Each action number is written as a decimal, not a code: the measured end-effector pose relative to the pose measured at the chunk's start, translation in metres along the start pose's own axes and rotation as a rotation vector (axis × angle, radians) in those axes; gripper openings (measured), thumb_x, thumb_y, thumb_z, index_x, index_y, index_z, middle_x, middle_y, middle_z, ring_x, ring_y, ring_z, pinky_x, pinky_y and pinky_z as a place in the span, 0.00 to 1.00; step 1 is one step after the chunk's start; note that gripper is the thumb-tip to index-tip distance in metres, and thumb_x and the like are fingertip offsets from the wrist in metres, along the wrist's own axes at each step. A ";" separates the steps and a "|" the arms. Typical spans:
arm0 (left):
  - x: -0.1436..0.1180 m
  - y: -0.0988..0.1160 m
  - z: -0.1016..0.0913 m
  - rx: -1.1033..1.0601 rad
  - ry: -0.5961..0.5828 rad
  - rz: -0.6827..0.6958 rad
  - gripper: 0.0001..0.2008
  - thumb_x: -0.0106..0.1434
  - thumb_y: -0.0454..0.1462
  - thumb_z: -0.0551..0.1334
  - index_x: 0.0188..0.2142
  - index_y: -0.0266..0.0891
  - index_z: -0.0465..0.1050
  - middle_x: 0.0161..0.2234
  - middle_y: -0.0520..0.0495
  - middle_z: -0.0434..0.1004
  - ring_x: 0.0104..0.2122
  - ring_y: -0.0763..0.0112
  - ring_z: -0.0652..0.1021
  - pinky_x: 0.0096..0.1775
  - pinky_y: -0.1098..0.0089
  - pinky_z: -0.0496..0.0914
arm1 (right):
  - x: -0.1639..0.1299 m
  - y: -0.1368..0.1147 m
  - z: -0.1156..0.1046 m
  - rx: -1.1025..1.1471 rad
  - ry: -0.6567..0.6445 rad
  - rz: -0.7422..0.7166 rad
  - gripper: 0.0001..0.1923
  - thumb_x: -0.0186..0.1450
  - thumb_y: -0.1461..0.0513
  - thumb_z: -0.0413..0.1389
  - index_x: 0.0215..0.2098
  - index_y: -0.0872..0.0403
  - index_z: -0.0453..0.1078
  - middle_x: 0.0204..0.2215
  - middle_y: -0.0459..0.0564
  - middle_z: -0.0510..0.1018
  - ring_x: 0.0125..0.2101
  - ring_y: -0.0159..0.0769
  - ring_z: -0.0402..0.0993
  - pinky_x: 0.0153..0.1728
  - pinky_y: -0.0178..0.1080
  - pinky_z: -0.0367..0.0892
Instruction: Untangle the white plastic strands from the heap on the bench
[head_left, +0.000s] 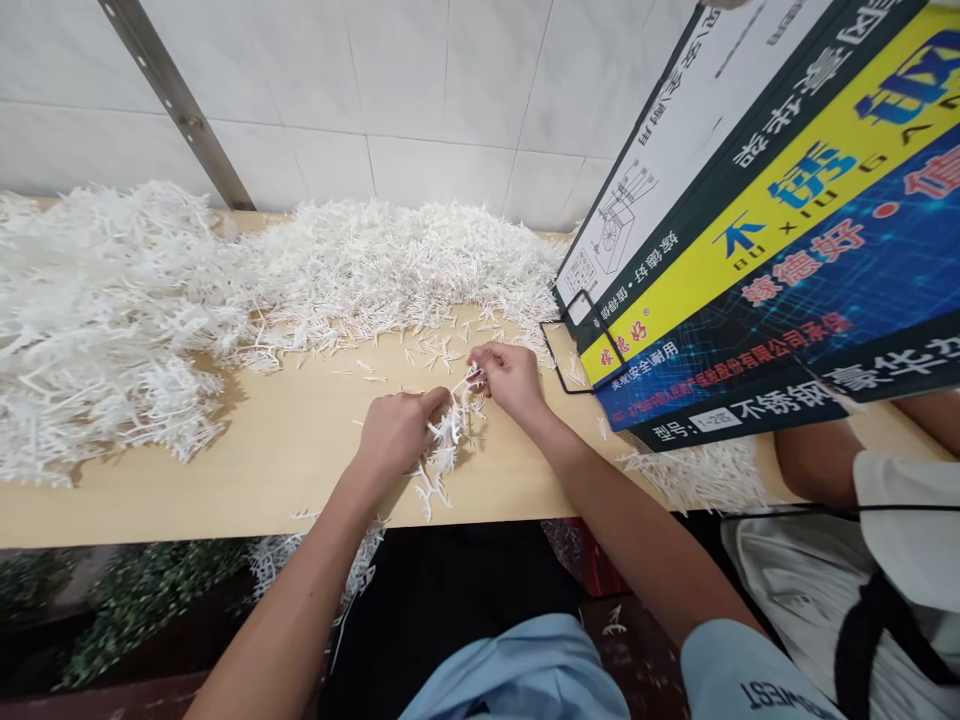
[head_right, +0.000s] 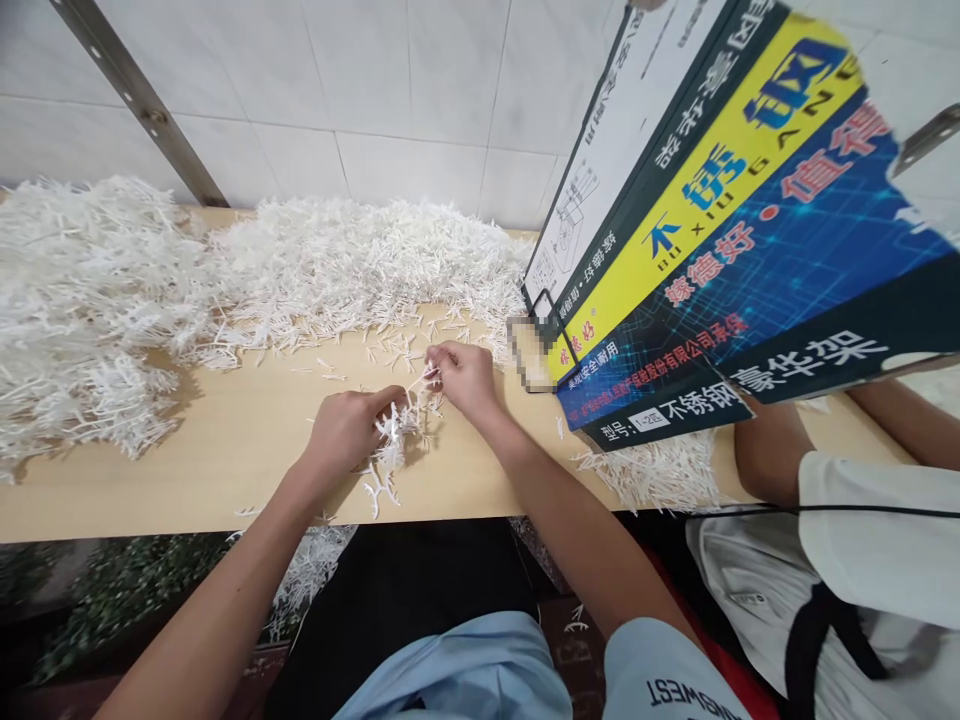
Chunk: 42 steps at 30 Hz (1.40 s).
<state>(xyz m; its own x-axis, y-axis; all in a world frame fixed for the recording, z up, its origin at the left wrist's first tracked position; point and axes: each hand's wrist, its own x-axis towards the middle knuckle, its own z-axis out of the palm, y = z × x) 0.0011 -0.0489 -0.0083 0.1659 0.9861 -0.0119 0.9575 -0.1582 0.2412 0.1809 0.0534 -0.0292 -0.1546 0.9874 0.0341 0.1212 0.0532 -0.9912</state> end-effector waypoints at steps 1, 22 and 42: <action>-0.001 -0.001 -0.001 -0.002 -0.010 0.005 0.17 0.56 0.28 0.57 0.42 0.46 0.77 0.27 0.48 0.79 0.28 0.61 0.76 0.30 0.66 0.50 | 0.003 0.002 0.000 0.043 0.065 0.018 0.22 0.64 0.43 0.63 0.28 0.54 0.74 0.21 0.49 0.78 0.18 0.35 0.74 0.15 0.35 0.64; -0.003 0.004 -0.002 0.143 -0.103 0.035 0.19 0.58 0.29 0.57 0.47 0.45 0.73 0.35 0.46 0.84 0.32 0.57 0.81 0.30 0.65 0.54 | 0.013 0.008 -0.006 0.051 0.124 -0.119 0.18 0.67 0.47 0.60 0.29 0.52 0.71 0.25 0.46 0.78 0.20 0.29 0.68 0.21 0.33 0.62; -0.005 0.004 -0.004 0.070 -0.085 0.045 0.17 0.56 0.27 0.59 0.43 0.44 0.74 0.32 0.47 0.83 0.30 0.60 0.80 0.30 0.67 0.54 | 0.004 0.000 0.000 0.000 -0.189 -0.353 0.18 0.71 0.50 0.58 0.29 0.52 0.73 0.42 0.53 0.81 0.39 0.39 0.76 0.43 0.44 0.73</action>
<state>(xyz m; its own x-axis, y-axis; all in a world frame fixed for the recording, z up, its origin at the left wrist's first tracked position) 0.0032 -0.0544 -0.0037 0.2256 0.9705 -0.0855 0.9623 -0.2082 0.1750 0.1807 0.0574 -0.0286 -0.3647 0.8633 0.3489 0.0278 0.3846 -0.9227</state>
